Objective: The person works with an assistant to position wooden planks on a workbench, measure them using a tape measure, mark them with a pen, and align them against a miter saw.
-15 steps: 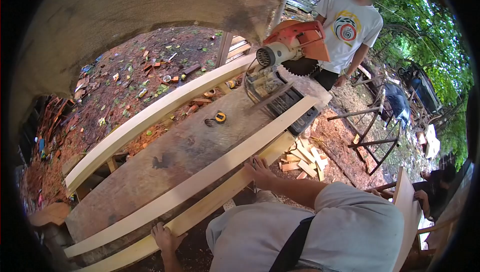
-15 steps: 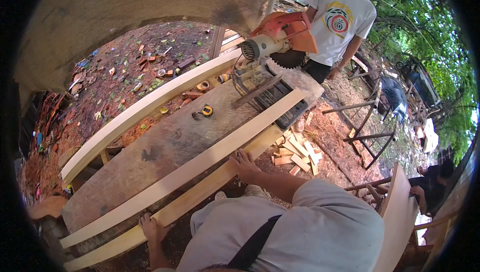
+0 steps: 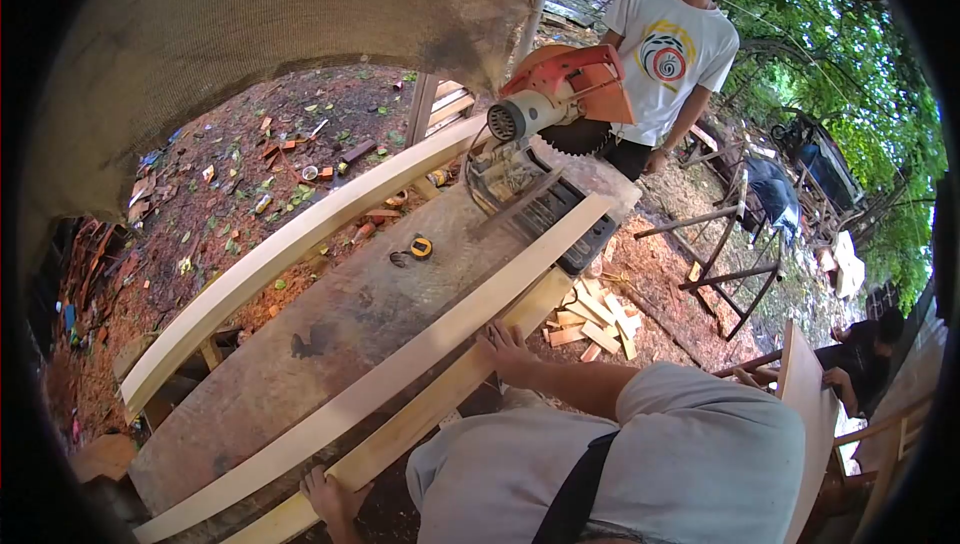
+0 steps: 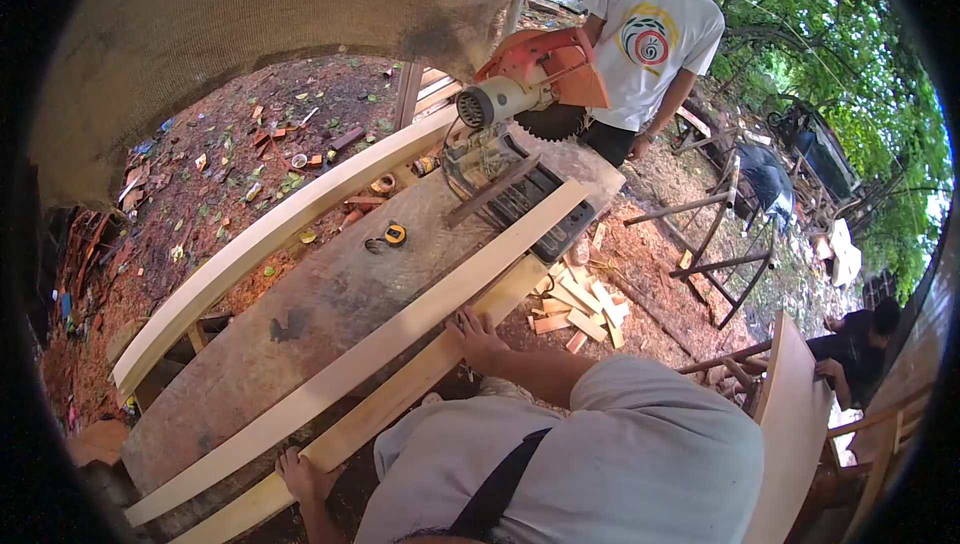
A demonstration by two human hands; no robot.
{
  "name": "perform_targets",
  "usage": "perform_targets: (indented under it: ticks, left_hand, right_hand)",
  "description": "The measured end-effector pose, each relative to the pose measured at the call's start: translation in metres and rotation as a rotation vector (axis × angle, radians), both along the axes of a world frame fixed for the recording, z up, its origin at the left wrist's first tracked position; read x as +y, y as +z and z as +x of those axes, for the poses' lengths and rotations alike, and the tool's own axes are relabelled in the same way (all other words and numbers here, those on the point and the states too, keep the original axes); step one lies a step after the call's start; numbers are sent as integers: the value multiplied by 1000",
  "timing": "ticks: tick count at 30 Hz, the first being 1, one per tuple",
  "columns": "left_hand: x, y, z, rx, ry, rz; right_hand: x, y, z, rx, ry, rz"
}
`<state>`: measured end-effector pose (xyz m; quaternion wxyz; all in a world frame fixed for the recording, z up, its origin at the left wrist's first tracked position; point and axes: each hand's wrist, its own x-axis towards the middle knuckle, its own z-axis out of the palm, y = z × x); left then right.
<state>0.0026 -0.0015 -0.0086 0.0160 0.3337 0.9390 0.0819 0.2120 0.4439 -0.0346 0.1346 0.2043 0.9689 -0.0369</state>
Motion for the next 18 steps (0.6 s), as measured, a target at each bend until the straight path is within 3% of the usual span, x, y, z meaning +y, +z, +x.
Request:
perform_targets:
  ticks: [18]
  left_hand:
    - [2, 3, 1, -33, 7, -11]
  right_hand:
    - [-7, 1, 3, 81, 30, 183]
